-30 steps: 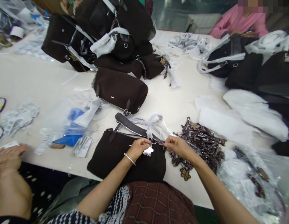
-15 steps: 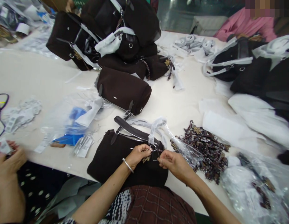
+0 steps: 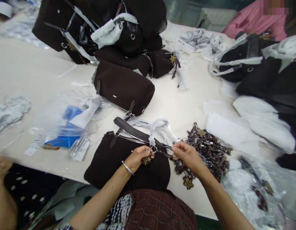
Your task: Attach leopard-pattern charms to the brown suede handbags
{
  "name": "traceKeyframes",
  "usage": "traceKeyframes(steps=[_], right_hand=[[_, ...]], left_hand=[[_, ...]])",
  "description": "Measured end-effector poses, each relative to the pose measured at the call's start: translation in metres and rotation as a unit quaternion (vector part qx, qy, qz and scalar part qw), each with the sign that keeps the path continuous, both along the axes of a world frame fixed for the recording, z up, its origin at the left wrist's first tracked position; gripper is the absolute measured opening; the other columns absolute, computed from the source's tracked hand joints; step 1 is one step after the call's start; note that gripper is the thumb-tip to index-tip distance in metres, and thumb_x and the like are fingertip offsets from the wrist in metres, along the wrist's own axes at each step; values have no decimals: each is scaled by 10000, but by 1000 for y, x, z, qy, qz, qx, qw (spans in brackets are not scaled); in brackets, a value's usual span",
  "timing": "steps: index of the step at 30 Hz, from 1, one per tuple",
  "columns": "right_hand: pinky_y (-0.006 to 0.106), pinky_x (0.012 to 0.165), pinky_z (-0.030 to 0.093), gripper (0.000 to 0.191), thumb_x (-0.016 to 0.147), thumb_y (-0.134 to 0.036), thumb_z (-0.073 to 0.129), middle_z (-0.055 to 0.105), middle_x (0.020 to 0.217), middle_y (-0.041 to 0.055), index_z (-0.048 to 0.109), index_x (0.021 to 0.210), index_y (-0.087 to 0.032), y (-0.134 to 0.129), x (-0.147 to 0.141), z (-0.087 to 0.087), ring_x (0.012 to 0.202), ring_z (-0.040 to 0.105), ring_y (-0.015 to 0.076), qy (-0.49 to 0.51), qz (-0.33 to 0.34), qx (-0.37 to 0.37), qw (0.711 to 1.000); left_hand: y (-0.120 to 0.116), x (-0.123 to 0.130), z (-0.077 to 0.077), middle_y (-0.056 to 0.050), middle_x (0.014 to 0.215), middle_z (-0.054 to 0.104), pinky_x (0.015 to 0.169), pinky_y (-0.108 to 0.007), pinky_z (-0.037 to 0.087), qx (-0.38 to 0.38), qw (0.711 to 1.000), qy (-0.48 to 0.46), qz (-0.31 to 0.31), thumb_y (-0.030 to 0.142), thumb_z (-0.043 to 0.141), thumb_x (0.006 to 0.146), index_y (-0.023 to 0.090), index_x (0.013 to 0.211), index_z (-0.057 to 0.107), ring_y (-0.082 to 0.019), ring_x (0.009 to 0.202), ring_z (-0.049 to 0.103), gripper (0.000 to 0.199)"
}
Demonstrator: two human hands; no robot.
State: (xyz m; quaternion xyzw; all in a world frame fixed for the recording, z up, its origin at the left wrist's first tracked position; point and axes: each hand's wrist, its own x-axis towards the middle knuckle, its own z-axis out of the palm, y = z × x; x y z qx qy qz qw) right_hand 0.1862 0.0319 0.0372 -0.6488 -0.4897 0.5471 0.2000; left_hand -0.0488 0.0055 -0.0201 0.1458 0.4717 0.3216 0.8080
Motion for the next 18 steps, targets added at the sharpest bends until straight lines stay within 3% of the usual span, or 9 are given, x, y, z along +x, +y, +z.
traceKeyframes(steps=[2,4,9,11,13,15,18], right_hand=[[313,676,507,252,804,-448,607,683,861,72,611,772,-198,-1,-1,-3,798,635,204,-58,-25,97,993],[331,763,505,225,831,-420,593,677,962,79,629,779,-204,-8,-1,-8,922,622,219,-94,4,166,982],[444,1007,405,162,846,-307,582,621,1218,65,641,732,-207,-28,2,-33,1141,564,245,-69,163,125,976],[436,979,416,150,846,-276,575,637,1172,59,638,729,-207,-30,4,-37,1105,578,238,-85,190,117,971],[377,853,461,136,848,-256,568,668,941,38,629,736,-210,-31,5,-29,915,615,205,-108,207,113,966],[324,737,458,129,853,-251,568,630,778,11,616,739,-214,-34,2,-11,766,590,176,-115,218,112,963],[284,703,443,131,878,-253,559,617,780,5,606,760,-221,-47,-16,22,749,570,151,-73,245,108,961]], left_hand=[[1,-1,0,-64,820,681,632,-224,456,-13,1000,-5,3,394,851,607,117,856,629,-145,732,644,433],[2,-1,0,-68,829,686,634,-223,464,-17,1000,-9,4,386,851,611,115,865,631,-146,736,650,432],[0,-2,-1,-72,849,695,628,-218,483,-28,999,-15,5,359,852,619,115,871,631,-142,731,658,414],[-1,-1,0,-80,860,698,616,-218,493,-32,999,-13,1,350,845,634,114,879,629,-146,735,663,403],[-2,0,3,-86,878,702,625,-230,515,-40,999,-9,5,338,831,657,118,884,622,-155,752,672,380],[-2,1,6,-94,905,705,644,-252,539,-48,999,-11,14,318,816,682,123,883,610,-168,777,682,347],[-4,3,9,-94,905,706,656,-277,561,-57,998,-31,21,283,788,722,128,883,592,-175,769,688,297]])
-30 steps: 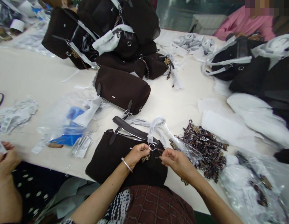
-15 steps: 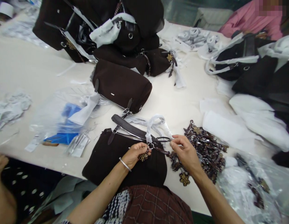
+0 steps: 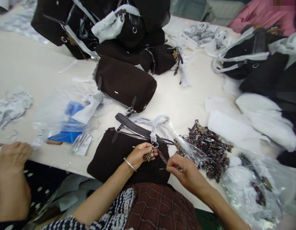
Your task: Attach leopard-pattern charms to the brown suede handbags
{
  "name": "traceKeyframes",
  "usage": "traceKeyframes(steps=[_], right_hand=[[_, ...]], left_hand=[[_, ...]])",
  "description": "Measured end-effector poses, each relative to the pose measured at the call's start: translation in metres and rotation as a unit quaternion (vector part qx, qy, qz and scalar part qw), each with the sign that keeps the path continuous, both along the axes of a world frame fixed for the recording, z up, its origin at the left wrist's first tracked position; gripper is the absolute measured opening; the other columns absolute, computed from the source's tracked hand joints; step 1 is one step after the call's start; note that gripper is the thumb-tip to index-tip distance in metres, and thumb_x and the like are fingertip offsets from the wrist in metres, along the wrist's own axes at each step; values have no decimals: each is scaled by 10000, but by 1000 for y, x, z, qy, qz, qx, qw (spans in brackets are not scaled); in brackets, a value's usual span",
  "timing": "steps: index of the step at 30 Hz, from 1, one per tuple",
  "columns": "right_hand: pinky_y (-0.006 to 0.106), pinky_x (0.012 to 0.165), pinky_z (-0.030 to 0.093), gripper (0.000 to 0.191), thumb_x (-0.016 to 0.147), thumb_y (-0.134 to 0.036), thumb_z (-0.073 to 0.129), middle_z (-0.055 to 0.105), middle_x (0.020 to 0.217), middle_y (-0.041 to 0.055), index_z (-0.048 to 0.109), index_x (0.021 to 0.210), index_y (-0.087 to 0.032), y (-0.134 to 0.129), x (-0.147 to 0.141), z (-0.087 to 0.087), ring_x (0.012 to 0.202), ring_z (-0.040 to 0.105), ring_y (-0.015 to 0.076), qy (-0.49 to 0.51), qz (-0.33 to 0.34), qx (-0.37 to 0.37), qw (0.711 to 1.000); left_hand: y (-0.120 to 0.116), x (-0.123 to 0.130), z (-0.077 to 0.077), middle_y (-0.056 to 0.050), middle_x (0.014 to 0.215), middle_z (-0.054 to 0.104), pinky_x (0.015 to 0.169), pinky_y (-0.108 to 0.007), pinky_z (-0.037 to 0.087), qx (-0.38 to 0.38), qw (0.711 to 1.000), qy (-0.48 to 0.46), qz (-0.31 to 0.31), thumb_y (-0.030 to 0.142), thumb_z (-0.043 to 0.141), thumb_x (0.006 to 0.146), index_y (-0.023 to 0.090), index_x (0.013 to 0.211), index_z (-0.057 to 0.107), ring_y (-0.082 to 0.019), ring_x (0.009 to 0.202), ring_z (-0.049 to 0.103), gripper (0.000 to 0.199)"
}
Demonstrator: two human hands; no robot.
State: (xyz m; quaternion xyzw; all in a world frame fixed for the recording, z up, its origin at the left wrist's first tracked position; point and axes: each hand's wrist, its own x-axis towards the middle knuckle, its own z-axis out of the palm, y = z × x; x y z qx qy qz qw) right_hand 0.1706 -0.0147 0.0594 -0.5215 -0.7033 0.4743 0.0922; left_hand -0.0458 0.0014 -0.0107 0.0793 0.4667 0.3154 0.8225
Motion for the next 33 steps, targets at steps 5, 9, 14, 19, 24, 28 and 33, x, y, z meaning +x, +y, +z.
traceKeyframes(steps=[5,9,14,19,24,28,33], right_hand=[[251,717,440,107,860,-139,561,608,831,11,602,785,-204,-29,-51,6,785,570,138,36,64,-11,997],[256,702,437,113,814,-98,594,610,803,5,601,759,-196,-36,-71,-10,759,567,142,43,69,-7,997],[266,736,462,142,862,-220,575,653,878,27,616,727,-205,-14,-55,-1,811,593,151,87,-85,14,992],[265,659,447,115,830,-220,576,657,783,24,638,734,-206,10,-47,-7,720,589,149,30,-166,93,981],[264,660,439,122,819,-195,562,633,733,12,616,711,-206,10,-48,-24,697,576,145,12,-146,113,983],[260,660,436,120,832,-226,571,633,737,9,627,727,-205,10,-46,-32,701,582,143,4,-153,103,983],[260,645,427,133,823,-217,575,629,712,4,627,702,-208,13,-50,-37,671,576,142,-1,-146,86,985]], left_hand=[[-6,1,3,-111,916,710,723,-314,572,-13,996,-83,10,262,760,757,133,908,548,-202,808,704,290],[-10,-5,5,-75,837,702,701,-312,577,-14,997,-74,10,231,796,710,142,915,528,-198,769,705,349],[-9,-15,5,-85,821,698,595,-238,546,18,999,-35,-5,246,813,687,126,921,538,-167,689,687,380],[-8,-18,1,-87,851,695,602,-242,549,15,999,-34,-18,247,806,698,126,937,553,-172,729,687,368],[-6,-17,1,-98,878,697,631,-260,554,3,999,-42,-16,224,810,693,126,950,561,-181,752,690,371],[-5,-16,1,-91,859,696,613,-251,550,-6,999,-42,-9,229,823,675,128,942,564,-179,742,688,386],[-6,-15,0,-89,855,697,610,-250,552,-1,999,-34,-10,243,826,673,126,948,570,-170,722,684,394]])
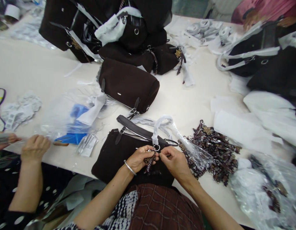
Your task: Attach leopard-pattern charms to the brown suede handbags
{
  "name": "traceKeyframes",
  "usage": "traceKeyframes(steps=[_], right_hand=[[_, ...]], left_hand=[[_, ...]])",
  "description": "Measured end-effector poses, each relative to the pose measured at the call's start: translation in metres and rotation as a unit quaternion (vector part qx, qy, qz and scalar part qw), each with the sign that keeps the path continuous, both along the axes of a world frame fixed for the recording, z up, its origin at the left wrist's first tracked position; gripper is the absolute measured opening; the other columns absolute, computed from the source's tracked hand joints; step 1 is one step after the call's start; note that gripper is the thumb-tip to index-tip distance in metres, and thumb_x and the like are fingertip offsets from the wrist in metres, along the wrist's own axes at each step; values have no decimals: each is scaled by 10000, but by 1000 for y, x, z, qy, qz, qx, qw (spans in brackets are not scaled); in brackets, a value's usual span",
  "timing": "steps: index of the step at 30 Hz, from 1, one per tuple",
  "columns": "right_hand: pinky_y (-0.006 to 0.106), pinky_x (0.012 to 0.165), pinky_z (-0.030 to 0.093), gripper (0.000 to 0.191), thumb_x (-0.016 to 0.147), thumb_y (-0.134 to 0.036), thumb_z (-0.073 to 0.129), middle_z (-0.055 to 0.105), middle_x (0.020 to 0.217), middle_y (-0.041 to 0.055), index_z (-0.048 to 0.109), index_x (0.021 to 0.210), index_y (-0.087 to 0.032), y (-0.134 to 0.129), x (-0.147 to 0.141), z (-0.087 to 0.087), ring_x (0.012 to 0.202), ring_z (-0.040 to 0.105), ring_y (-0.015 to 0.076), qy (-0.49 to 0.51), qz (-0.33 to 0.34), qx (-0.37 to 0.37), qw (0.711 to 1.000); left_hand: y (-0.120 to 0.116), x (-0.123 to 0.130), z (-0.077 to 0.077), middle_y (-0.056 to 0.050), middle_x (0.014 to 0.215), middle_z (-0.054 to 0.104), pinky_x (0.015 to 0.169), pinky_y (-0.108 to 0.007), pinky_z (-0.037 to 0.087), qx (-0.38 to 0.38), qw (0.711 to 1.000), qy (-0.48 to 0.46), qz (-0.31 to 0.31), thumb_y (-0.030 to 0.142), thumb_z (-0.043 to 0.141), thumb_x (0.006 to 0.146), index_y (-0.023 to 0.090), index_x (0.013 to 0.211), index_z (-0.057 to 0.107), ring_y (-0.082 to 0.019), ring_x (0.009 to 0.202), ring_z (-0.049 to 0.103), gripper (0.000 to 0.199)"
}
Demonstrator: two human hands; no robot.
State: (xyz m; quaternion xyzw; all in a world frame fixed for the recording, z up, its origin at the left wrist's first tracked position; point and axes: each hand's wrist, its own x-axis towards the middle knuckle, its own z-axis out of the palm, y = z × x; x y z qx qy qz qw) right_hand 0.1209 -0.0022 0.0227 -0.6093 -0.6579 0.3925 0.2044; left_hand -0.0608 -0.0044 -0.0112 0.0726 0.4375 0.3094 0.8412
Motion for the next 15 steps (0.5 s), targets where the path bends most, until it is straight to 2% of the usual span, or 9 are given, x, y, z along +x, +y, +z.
traceKeyframes(steps=[7,15], right_hand=[[268,643,428,163,833,-244,572,628,712,12,619,680,-210,1,-3,-3,671,573,150,9,-5,2,1000],[269,633,426,182,828,-248,578,616,692,13,609,654,-207,-3,-9,-7,637,564,142,-1,-34,11,999]], left_hand=[[0,1,0,-75,841,692,606,-245,549,4,1000,17,-3,275,839,654,130,933,577,-166,717,686,410],[-4,5,-1,-33,789,674,581,-260,547,31,995,99,-1,371,843,618,138,947,609,-167,687,673,467]])
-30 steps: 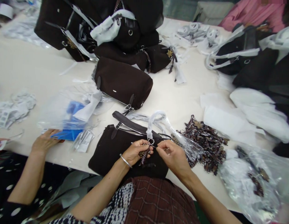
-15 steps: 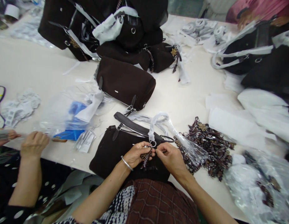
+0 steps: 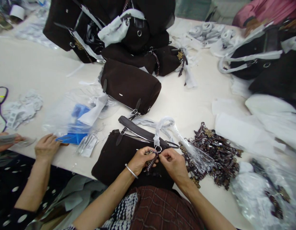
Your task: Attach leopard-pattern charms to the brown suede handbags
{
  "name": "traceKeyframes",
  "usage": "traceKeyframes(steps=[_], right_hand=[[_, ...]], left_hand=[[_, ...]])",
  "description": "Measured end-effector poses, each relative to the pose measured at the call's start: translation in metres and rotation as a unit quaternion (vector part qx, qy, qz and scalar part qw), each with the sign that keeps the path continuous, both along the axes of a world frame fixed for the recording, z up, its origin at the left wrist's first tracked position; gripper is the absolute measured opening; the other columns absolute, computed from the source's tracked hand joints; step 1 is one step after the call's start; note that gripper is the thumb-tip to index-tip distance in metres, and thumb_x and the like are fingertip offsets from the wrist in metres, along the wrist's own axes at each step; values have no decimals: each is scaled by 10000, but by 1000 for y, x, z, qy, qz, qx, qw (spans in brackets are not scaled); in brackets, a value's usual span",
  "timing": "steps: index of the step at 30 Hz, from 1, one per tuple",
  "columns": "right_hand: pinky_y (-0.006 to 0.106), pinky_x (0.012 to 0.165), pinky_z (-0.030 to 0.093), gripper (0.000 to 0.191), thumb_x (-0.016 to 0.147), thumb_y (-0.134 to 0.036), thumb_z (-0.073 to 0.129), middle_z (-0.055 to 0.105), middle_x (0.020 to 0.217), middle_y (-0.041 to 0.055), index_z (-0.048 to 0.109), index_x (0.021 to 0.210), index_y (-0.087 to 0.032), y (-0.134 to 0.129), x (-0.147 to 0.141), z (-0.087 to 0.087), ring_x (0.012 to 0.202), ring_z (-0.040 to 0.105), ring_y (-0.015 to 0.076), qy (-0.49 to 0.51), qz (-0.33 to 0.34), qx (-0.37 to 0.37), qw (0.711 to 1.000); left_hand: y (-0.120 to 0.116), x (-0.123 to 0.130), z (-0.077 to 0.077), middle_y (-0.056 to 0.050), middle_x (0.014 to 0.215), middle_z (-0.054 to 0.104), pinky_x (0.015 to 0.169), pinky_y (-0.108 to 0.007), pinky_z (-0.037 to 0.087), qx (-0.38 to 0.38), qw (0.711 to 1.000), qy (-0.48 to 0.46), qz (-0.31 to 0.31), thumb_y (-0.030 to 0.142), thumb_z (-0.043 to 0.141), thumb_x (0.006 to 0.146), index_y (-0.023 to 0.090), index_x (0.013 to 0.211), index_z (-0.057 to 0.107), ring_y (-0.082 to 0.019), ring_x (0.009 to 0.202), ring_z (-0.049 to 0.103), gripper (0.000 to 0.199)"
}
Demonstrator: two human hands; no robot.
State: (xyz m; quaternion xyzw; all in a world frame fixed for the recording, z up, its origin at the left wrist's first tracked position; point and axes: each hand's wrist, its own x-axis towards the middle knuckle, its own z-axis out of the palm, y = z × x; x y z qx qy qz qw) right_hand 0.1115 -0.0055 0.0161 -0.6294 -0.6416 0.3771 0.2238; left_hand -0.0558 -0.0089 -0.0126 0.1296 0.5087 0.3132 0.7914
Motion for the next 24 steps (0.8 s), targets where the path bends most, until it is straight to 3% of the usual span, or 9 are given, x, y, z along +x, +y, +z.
traceKeyframes(steps=[4,9,24], right_hand=[[269,622,425,174,823,-254,573,617,685,14,607,658,-209,-3,1,-2,630,562,145,0,-9,3,1000],[258,616,421,154,805,-219,573,608,688,4,605,656,-204,-1,4,-5,627,554,133,16,-13,-10,1000],[237,583,398,125,753,-208,595,615,666,-11,633,636,-192,27,22,-9,622,552,119,45,93,-106,989]], left_hand=[[0,2,-2,-51,796,689,605,-278,539,-1,1000,12,7,427,833,614,133,925,632,-169,678,661,472],[1,1,-5,-51,762,694,605,-206,445,35,998,49,12,425,816,632,103,884,711,-107,628,591,422],[4,3,2,-26,720,675,588,-221,398,60,993,106,-7,394,786,604,115,864,720,-114,607,559,387]])
